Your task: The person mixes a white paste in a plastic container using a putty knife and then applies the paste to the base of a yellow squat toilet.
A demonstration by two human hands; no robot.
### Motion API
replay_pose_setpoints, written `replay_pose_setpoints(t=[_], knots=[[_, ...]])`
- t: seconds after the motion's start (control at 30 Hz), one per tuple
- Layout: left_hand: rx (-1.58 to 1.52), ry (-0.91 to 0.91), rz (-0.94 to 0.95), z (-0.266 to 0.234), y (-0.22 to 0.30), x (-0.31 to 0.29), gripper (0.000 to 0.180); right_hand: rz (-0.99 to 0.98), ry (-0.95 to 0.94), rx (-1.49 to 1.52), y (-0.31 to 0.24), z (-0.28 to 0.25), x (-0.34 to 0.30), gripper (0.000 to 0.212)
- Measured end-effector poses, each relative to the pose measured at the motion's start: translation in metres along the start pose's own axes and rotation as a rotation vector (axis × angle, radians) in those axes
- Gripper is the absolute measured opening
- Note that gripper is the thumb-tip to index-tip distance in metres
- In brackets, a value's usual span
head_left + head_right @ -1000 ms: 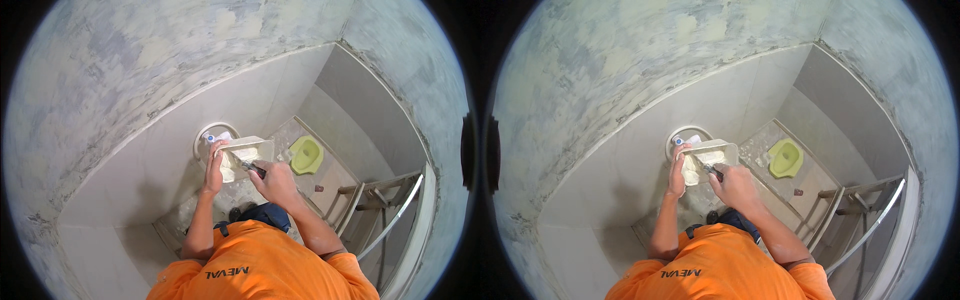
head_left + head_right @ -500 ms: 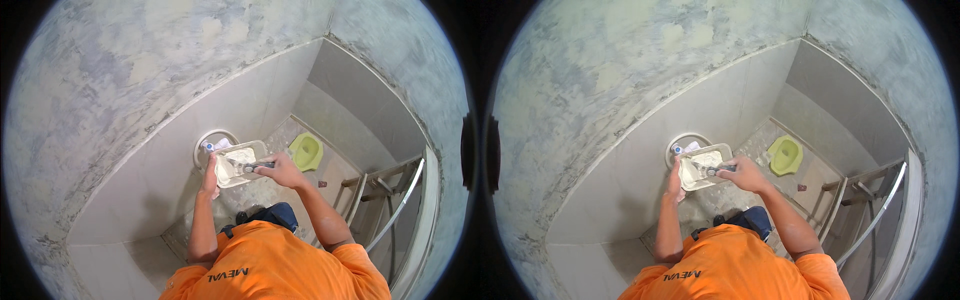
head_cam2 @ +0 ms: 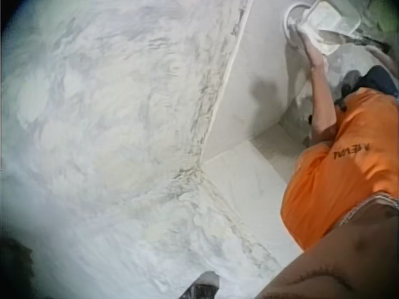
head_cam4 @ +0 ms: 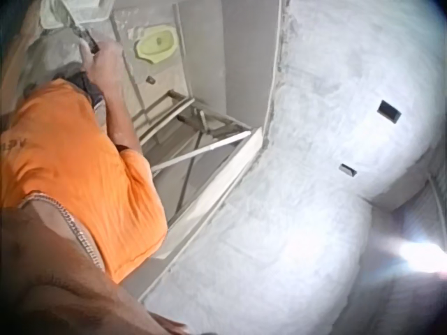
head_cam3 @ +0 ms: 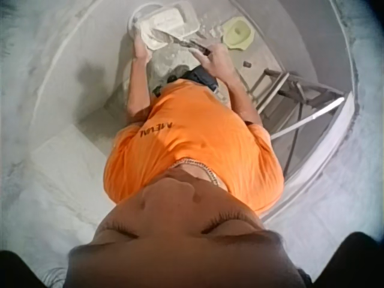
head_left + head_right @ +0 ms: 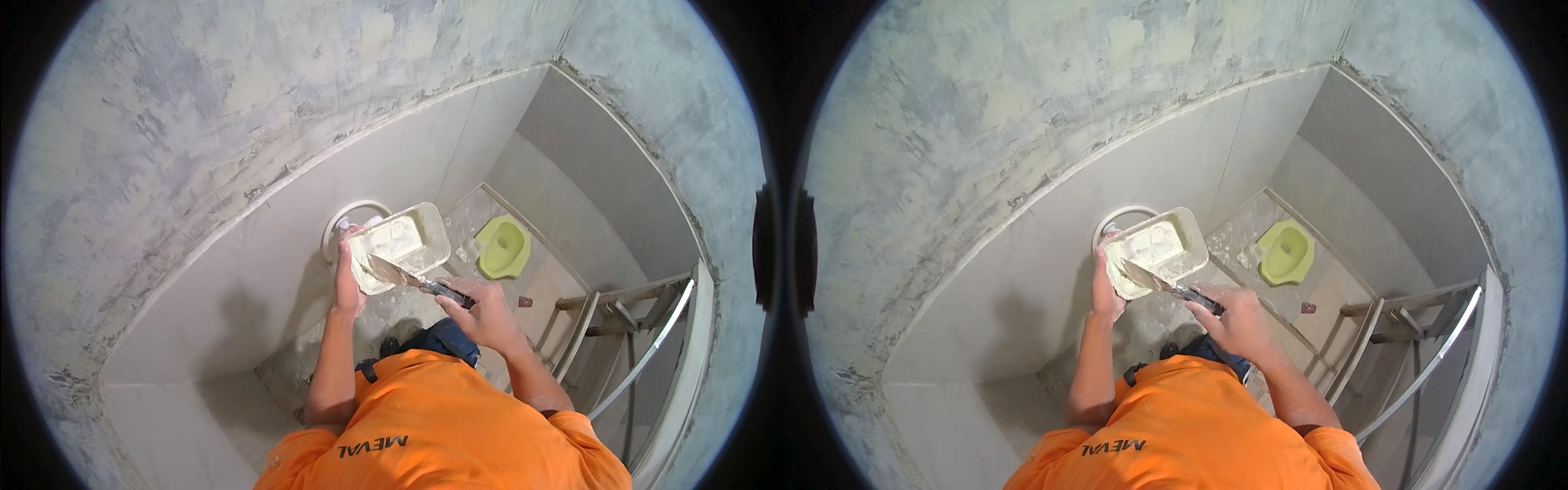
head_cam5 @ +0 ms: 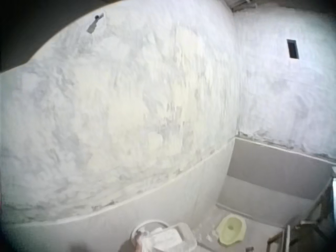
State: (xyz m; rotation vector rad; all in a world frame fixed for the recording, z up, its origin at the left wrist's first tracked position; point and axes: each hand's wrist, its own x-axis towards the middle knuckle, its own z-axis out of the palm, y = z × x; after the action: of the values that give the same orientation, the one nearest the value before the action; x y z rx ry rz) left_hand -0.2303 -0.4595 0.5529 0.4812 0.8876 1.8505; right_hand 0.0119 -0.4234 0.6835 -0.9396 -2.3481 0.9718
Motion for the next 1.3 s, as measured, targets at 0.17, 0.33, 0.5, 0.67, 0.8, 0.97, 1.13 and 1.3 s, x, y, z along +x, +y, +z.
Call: replay_pose_setpoints(t=[0.17,0.33,0.5,0.67,0.8,0.97,1.13,1.3], knots=[[0.011,-0.078,0.183,0.009,-0.005,-0.003,0.057,-0.172,0.027,-0.034,-0.009,0.01,-0.001,0.029],[-0.042,0.01,0.18,0.02,-0.011,-0.005,0.058,-0.08,-0.033,-0.159,-0.021,0.028,0.016,0.027],[-0.012,0.075,0.24,0.017,-0.009,-0.007,0.067,-0.048,0.075,-0.105,-0.017,0.02,0.028,0.028],[-0.066,0.046,0.225,0.014,-0.006,-0.005,0.066,-0.119,0.031,-0.138,-0.025,-0.001,0.004,0.028],[-0.043,0.047,0.238,0.034,-0.019,-0.007,0.063,-0.092,0.045,-0.209,-0.03,0.027,0.006,0.027],[-0.065,0.031,0.236,0.026,-0.025,0.0,0.064,0.134,0.076,-0.095,-0.017,0.027,0.028,0.022],[0.171,-0.024,0.346,0.035,-0.022,-0.001,0.068,0.208,0.152,-0.013,-0.003,0.002,0.03,0.024],[0.08,0.013,0.291,0.029,-0.013,-0.008,0.066,0.123,0.218,-0.045,-0.002,-0.018,0.015,0.026]])
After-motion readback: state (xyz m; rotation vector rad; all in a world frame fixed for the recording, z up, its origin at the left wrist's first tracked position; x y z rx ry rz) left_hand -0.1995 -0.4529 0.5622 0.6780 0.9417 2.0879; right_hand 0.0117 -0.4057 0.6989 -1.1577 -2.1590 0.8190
